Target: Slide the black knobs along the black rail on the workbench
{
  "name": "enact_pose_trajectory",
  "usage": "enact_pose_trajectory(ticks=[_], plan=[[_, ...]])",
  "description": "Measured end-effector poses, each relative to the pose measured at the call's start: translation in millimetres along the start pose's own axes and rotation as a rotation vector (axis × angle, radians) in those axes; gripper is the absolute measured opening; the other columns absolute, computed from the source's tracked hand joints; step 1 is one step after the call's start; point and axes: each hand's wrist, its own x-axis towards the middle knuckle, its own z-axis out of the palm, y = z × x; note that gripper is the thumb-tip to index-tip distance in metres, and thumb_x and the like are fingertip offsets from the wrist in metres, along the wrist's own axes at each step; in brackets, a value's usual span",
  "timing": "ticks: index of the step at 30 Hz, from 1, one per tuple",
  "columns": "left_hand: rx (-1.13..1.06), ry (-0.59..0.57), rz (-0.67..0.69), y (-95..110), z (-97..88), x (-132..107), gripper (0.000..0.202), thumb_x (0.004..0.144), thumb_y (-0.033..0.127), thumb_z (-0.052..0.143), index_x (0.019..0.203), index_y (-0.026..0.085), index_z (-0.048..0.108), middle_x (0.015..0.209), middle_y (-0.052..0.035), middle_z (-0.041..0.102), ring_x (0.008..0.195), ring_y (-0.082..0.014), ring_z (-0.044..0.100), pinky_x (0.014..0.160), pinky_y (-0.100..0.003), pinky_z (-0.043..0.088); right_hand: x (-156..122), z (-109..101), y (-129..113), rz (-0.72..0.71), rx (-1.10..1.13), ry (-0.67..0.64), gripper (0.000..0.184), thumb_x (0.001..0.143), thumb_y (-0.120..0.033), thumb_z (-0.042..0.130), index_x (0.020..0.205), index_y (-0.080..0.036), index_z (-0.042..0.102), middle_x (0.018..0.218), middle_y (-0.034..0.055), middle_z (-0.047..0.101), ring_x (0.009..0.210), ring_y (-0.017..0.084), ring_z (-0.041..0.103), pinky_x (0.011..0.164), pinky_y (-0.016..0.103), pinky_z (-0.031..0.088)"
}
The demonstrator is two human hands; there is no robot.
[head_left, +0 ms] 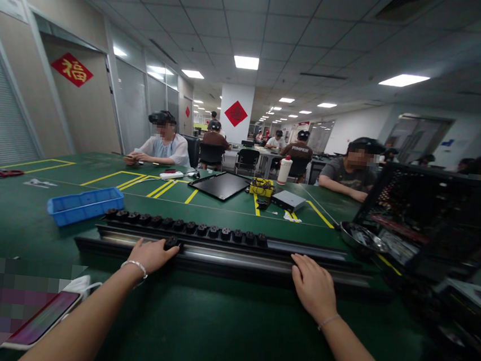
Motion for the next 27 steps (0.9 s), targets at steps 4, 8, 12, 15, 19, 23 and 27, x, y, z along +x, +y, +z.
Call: enact_pose_trajectory(ticks=[4,8,12,15,19,23,27], plan=[[-0.009,0.009,-0.013,-2.5,1.9,2.0,0.066,0.071,0.064,0.027,0.112,0.022,0.058,0.115,-0.0127,0.061,0.108,-0.0312,0.052,0.099,-0.051,0.019,0.1,-0.9,-0.6,0.006,0.008,-0.006,0.04,0.085,-0.032,0.031,0.113,-0.022,0.057,0.118,0.0051,0.058,0.113,0.021,0.047,0.089,0.038,0.035],[-0.016,0.001,-0.02,-2.5,2.5,2.8,0.067,0.07,0.066,0.028,0.113,0.024,0.057,0.116,-0.0121,0.059,0.11,-0.0314,0.05,0.1,-0.051,0.018,0.3,2.4,1.6,0.008,0.011,-0.007,0.04,0.086,-0.034,0.03,0.113,-0.022,0.057,0.118,0.0044,0.058,0.113,0.021,0.047,0.089,0.038,0.035],[-0.035,0.003,-0.015,-2.5,2.3,3.4,0.068,0.068,0.068,0.029,0.112,0.025,0.058,0.118,-0.0113,0.059,0.111,-0.0323,0.05,0.1,-0.052,0.017,0.4,5.3,3.3,0.004,0.01,-0.004,0.04,0.085,-0.033,0.031,0.113,-0.023,0.056,0.118,0.0048,0.058,0.113,0.021,0.047,0.09,0.039,0.034],[-0.048,0.003,-0.012,-3.1,2.2,3.9,0.067,0.068,0.069,0.029,0.112,0.027,0.058,0.118,-0.0107,0.058,0.111,-0.0324,0.05,0.1,-0.053,0.017,0.2,4.4,2.7,0.008,0.01,-0.011,0.04,0.085,-0.033,0.03,0.113,-0.023,0.056,0.118,0.0043,0.057,0.113,0.02,0.047,0.089,0.038,0.034],[-0.042,-0.001,-0.015,-3.3,2.0,3.5,0.067,0.068,0.069,0.029,0.112,0.027,0.058,0.118,-0.0107,0.059,0.11,-0.0324,0.05,0.099,-0.053,0.017,0.0,3.1,1.8,0.015,0.002,-0.011,0.04,0.086,-0.033,0.029,0.114,-0.023,0.056,0.119,0.0038,0.057,0.113,0.02,0.047,0.089,0.038,0.034],[-0.035,0.014,-0.018,-1.2,2.0,1.5,0.067,0.068,0.069,0.029,0.11,0.026,0.059,0.115,-0.0114,0.06,0.11,-0.0329,0.05,0.099,-0.054,0.017,-0.1,4.3,2.4,-0.002,0.001,0.004,0.039,0.085,-0.032,0.031,0.114,-0.023,0.056,0.118,0.0043,0.058,0.113,0.02,0.047,0.089,0.038,0.034],[-0.029,0.032,-0.045,1.8,2.9,0.2,0.074,0.069,0.068,0.026,0.111,0.016,0.057,0.109,-0.0177,0.062,0.108,-0.0335,0.052,0.1,-0.055,0.014,-0.4,4.0,2.2,-0.002,-0.007,0.01,0.039,0.085,-0.032,0.031,0.114,-0.023,0.056,0.118,0.0034,0.058,0.113,0.02,0.047,0.088,0.038,0.035]])
